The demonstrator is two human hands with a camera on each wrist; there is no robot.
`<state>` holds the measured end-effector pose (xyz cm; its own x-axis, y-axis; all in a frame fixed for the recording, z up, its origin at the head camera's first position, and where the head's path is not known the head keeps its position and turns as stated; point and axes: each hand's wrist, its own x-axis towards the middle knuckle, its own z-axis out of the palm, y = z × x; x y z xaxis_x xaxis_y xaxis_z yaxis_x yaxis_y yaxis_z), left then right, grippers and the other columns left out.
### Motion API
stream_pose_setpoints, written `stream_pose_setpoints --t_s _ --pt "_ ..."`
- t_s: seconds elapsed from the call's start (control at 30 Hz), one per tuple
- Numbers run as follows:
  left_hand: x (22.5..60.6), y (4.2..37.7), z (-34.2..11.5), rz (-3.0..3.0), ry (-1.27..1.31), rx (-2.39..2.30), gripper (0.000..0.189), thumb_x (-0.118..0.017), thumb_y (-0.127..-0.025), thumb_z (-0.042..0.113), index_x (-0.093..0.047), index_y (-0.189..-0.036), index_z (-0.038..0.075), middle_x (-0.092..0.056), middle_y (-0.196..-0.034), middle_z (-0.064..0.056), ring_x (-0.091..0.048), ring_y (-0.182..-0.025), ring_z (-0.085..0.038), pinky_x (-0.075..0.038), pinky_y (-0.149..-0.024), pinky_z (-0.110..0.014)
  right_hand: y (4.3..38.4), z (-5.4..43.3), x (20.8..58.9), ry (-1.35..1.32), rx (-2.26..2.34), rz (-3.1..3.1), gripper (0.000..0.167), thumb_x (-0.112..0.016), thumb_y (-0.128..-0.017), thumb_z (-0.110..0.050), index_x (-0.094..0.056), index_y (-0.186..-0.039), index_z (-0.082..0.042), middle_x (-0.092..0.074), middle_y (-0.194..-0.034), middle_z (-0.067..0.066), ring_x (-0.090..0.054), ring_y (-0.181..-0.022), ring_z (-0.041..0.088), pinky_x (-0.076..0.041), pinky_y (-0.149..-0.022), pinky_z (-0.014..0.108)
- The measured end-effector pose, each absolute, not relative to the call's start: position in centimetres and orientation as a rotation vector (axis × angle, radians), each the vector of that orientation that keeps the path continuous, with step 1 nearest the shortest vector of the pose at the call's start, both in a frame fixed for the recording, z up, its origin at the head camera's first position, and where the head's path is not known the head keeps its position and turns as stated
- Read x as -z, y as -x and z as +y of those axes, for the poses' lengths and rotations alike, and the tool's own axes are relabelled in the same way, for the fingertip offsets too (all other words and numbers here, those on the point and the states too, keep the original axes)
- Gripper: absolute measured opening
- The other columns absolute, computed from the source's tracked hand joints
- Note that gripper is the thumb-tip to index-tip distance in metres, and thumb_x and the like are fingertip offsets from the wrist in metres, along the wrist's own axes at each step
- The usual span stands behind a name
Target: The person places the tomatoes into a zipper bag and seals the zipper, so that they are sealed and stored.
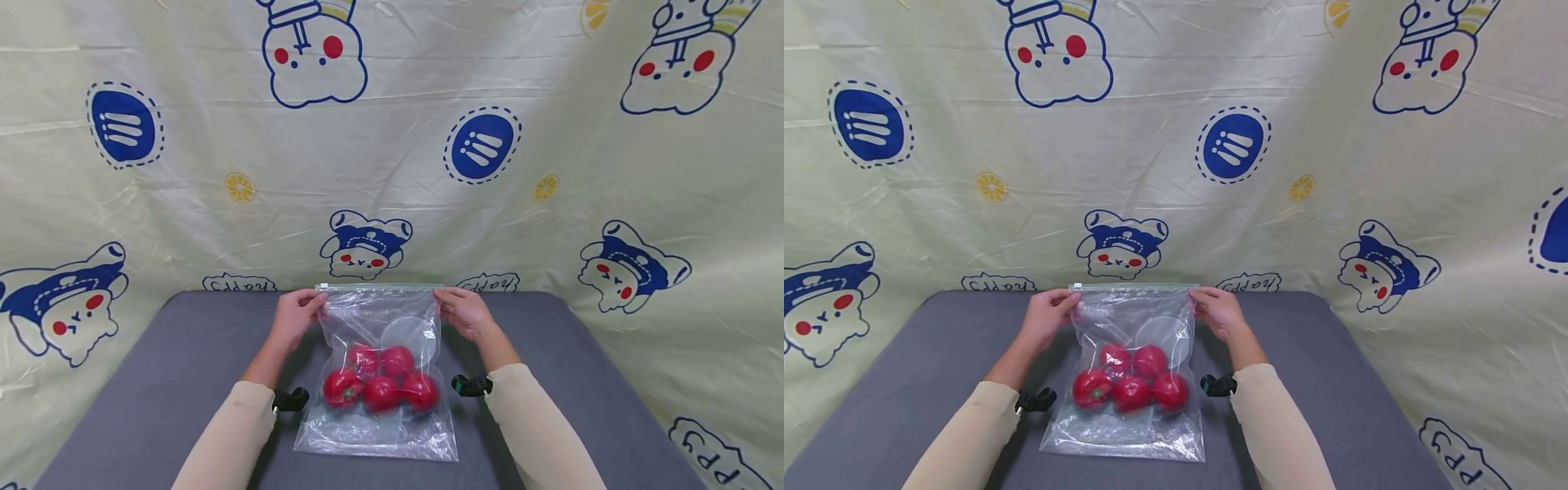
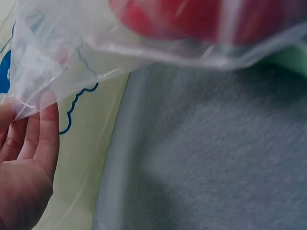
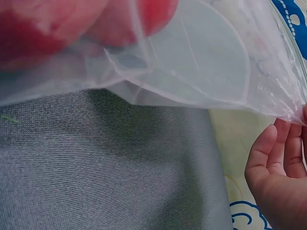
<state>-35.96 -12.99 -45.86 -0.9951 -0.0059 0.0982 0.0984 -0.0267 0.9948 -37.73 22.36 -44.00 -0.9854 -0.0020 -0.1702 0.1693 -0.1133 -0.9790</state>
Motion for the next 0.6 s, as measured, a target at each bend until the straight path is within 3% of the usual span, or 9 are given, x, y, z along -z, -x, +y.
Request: stream_pose_setpoints --t_s 0.17,0.6 --pt "46.0 36.8 -13.6 -2.14 0.119 2.211 0.028 -0.067 -0.099 0.009 -0.067 -0.115 -0.014 -0.068 -0.073 0.002 -0.066 -0.067 -0.009 -0.063 -0.069 -0.029 37.9 22.3 44.1 -0.172 2.277 1.981 0.013 -0.068 -0.099 -0.014 -0.073 -0.088 -0.016 -0.071 -0.075 -0.005 -0.066 -0.07 0.008 -0.056 -0.069 0.023" --pt "46.4 37.7 -13.9 -2.222 0.095 2.087 0.029 -0.068 -0.1 0.015 -0.069 -0.116 -0.009 -0.067 -0.081 0.004 -0.063 -0.073 -0.007 -0.06 -0.069 -0.022 38.0 22.2 44.5 -0.184 2.262 2.035 0.006 -0.068 -0.1 -0.016 -0.072 -0.095 -0.014 -0.07 -0.078 -0.006 -0.065 -0.073 0.008 -0.056 -0.072 0.023"
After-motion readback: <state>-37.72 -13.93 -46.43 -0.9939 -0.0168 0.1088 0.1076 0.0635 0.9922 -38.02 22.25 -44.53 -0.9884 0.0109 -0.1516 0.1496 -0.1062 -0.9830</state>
